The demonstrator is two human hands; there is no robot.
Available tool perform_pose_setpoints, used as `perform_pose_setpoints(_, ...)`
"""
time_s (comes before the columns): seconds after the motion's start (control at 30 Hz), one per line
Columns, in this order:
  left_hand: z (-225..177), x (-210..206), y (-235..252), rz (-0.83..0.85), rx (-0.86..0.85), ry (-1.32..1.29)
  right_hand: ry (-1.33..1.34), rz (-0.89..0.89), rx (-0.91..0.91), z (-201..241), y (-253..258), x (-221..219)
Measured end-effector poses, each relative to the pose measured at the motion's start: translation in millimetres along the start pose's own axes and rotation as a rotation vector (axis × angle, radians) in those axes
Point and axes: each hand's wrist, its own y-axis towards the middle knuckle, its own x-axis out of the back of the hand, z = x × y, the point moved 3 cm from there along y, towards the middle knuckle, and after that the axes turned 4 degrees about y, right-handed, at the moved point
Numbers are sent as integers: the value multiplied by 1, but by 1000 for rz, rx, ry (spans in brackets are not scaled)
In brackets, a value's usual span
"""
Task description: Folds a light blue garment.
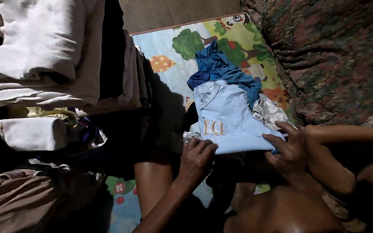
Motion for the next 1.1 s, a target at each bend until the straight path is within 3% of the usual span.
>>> perform_pose_setpoints(0.1, 8, 8, -9, 135, -60, -74, 163, 212, 62, -15, -2, 7)
perform_pose_setpoints(0.2, 28, 8, 1, 296, -67, -334, 449, 416, 18, -36, 13, 2)
perform_pose_setpoints(0.3, 50, 14, 58, 282, 230, -561, 652, 427, -308, -58, 67, -11)
perform_pose_setpoints(0.4, 84, -16, 115, 153, 649, -956, 991, 252, -752, -73, 124, -59)
perform_pose_setpoints(0.47, 104, -51, 132, 79, 885, -1211, 1161, 269, -968, -79, 143, -93)
perform_pose_setpoints(0.53, 115, -73, 121, 131, 1007, -1247, 1218, 315, -1087, -84, 139, -115)
perform_pose_setpoints(0.63, 116, -76, 80, 280, 944, -1122, 1176, 364, -1100, -83, 108, -110)
perform_pose_setpoints(0.73, 105, -78, 54, 207, 980, -1114, 1145, 294, -1051, -76, 79, -103)
perform_pose_setpoints(0.83, 98, -77, 68, 150, 987, -998, 971, 227, -1001, -69, 83, -107)
perform_pose_setpoints(0.9, 92, -66, 87, 141, 913, -871, 785, 181, -855, -64, 101, -101)
perform_pose_setpoints(1.03, 70, -28, 122, -140, 671, -711, 678, -104, -563, -45, 134, -74)
perform_pose_setpoints(1.1, 60, -16, 123, -233, 623, -670, 681, -200, -560, -35, 135, -63)
